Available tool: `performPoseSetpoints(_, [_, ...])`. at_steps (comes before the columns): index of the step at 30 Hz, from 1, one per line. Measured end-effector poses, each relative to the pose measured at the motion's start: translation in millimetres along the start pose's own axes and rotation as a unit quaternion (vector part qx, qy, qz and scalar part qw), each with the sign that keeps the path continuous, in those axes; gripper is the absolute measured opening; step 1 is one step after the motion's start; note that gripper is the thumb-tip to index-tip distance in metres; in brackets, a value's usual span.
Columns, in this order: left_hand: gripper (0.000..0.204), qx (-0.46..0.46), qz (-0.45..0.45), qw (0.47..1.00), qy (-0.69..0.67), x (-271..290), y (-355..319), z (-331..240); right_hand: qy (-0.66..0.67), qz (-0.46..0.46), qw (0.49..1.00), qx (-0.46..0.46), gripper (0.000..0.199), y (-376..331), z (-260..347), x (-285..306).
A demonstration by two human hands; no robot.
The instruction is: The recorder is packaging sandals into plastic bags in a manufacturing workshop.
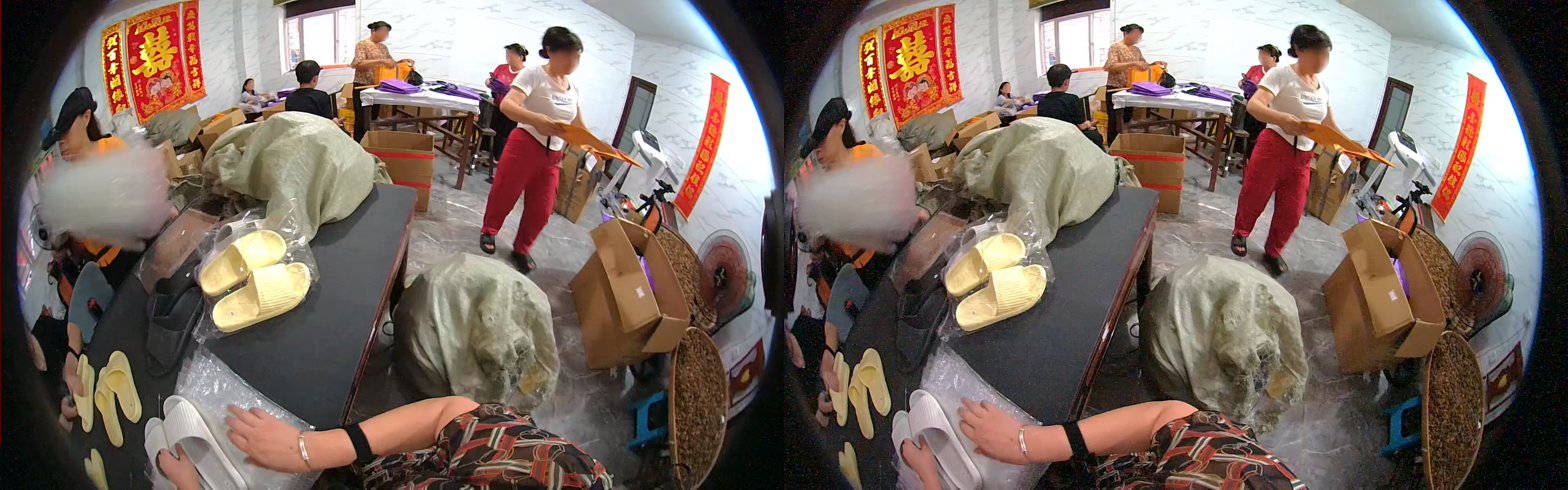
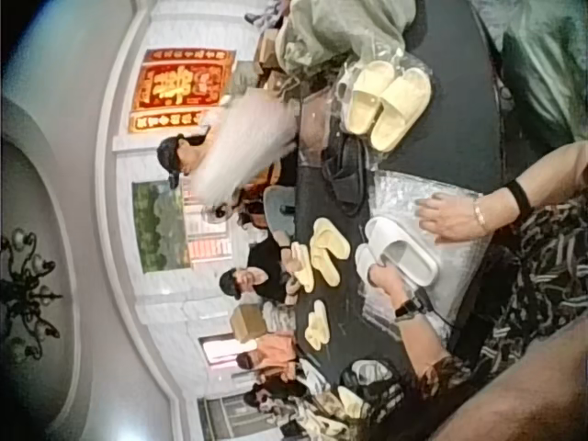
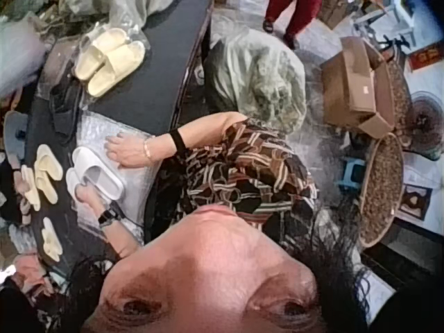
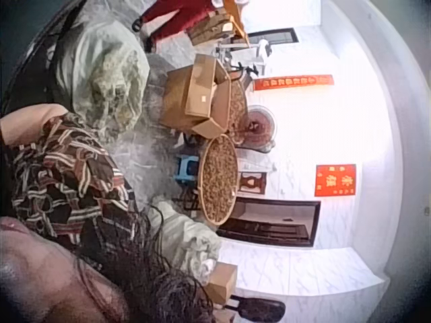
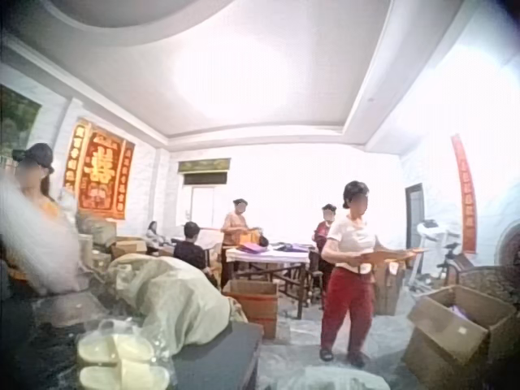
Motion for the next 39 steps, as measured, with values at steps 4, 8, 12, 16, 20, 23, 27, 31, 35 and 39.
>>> performPoseSetpoints(4, [0.030,-0.027,-0.018,0.999,-0.035,0,-5,-12,0.027,0.085,0.993,0.084,0.088,-14,-15,-38])
performPoseSetpoints(8, [0.023,-0.022,-0.035,0.996,-0.084,5,-19,13,-0.004,0.170,0.983,0.074,0.097,-7,-16,-64])
performPoseSetpoints(12, [0.027,0.053,0.017,0.994,-0.099,55,-31,-34,-0.054,0.118,0.988,0.086,0.084,-11,-31,-62])
performPoseSetpoints(16, [0.039,0.104,0.026,0.993,-0.057,82,-40,36,-0.132,0.224,0.963,0.063,0.080,8,1,-37])
performPoseSetpoints(20, [0.032,0.179,-0.033,0.983,-0.024,115,-71,59,-0.107,0.240,0.964,0.051,0.091,1,-15,-40])
performPoseSetpoints(23, [0.023,0.157,-0.039,0.986,-0.025,161,-96,83,-0.107,0.248,0.962,0.052,0.091,-1,-16,-44])
performPoseSetpoints(27, [0.016,0.179,-0.145,0.971,0.055,244,-111,139,-0.095,0.259,0.960,0.054,0.092,-4,-17,-47])
performPoseSetpoints(31, [0.016,0.253,-0.275,0.919,0.129,333,-104,234,-0.095,0.270,0.958,0.037,0.095,-1,-20,-48])
performPoseSetpoints(35, [0.021,0.349,-0.242,0.880,0.212,371,-123,321,-0.076,0.276,0.958,0.022,0.096,-2,-11,-37])
performPoseSetpoints(39, [0.035,0.368,-0.186,0.901,0.137,321,-164,358,-0.091,0.243,0.964,0.058,0.091,-7,-14,-45])
Point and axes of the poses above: each hand's wrist, its own y-axis towards the middle knuckle, its own x-axis out of the back of the hand, z = x × y, the point moved 1 cm from there along y, towards the middle knuckle, and after that the axes turned 4 degrees about z, right-handed, at the moved point
